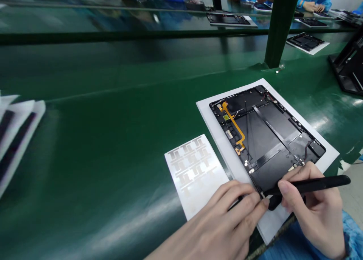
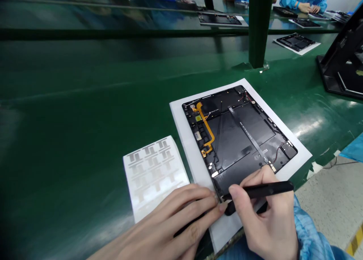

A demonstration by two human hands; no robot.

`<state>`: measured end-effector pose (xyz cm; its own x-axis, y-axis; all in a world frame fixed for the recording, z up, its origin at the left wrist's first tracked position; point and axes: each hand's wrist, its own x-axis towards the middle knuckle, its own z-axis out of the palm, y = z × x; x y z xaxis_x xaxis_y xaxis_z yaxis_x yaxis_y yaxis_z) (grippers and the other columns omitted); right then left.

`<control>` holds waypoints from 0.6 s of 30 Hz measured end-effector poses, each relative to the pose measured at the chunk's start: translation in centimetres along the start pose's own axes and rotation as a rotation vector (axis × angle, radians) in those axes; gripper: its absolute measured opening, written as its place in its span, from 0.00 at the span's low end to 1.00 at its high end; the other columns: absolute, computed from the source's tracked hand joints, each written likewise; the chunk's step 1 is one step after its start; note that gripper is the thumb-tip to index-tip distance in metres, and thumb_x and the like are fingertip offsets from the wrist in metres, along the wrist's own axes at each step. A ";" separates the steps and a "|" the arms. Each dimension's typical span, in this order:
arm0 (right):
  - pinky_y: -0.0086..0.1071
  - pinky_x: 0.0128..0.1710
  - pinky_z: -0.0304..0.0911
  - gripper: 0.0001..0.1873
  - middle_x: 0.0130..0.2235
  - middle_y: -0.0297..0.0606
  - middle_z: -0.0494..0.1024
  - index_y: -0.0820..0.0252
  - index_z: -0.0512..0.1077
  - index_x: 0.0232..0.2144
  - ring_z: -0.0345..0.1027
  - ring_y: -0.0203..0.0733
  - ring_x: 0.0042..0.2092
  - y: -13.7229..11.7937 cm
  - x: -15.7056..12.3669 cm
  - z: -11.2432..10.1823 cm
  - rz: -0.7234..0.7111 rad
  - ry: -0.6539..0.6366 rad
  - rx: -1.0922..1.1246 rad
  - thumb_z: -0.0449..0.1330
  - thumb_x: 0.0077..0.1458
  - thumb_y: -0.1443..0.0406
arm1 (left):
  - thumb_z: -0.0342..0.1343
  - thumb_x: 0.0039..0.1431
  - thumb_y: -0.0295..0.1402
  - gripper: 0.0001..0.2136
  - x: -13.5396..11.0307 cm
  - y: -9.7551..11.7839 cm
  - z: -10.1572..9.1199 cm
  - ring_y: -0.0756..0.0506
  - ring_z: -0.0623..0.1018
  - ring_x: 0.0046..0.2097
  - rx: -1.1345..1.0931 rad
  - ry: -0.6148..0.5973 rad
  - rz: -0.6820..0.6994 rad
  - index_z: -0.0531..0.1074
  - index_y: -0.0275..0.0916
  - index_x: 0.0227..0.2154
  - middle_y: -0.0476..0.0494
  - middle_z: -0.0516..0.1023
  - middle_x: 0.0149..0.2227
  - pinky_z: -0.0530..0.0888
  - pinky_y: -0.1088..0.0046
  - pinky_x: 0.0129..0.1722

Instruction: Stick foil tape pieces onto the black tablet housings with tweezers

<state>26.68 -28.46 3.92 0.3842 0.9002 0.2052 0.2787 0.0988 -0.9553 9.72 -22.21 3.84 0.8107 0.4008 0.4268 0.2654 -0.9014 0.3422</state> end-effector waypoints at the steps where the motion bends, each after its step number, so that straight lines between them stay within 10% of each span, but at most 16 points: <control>1: 0.23 0.26 0.59 0.10 0.27 0.27 0.69 0.54 0.68 0.27 0.63 0.34 0.29 0.0 0.0 0.0 -0.009 -0.010 0.010 0.61 0.61 0.68 | 0.36 0.72 0.28 0.21 0.2 0.0 -0.1 0.45 0.76 0.42 0.001 0.016 0.017 0.77 0.35 0.43 0.43 0.79 0.36 0.76 0.72 0.41; 18: 0.26 0.23 0.61 0.12 0.25 0.30 0.68 0.57 0.66 0.27 0.65 0.36 0.27 0.2 0.7 -0.7 -0.095 -0.132 -0.058 0.60 0.63 0.70 | 0.45 0.67 0.22 0.16 0.3 -0.6 -1.3 0.45 0.75 0.49 -0.184 -0.091 -0.007 0.73 0.35 0.51 0.42 0.79 0.42 0.76 0.72 0.49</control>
<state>27.66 -28.11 4.06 0.2362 0.9360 0.2610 0.3602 0.1651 -0.9181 9.12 -21.38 4.81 0.8551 0.3833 0.3492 0.1787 -0.8500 0.4955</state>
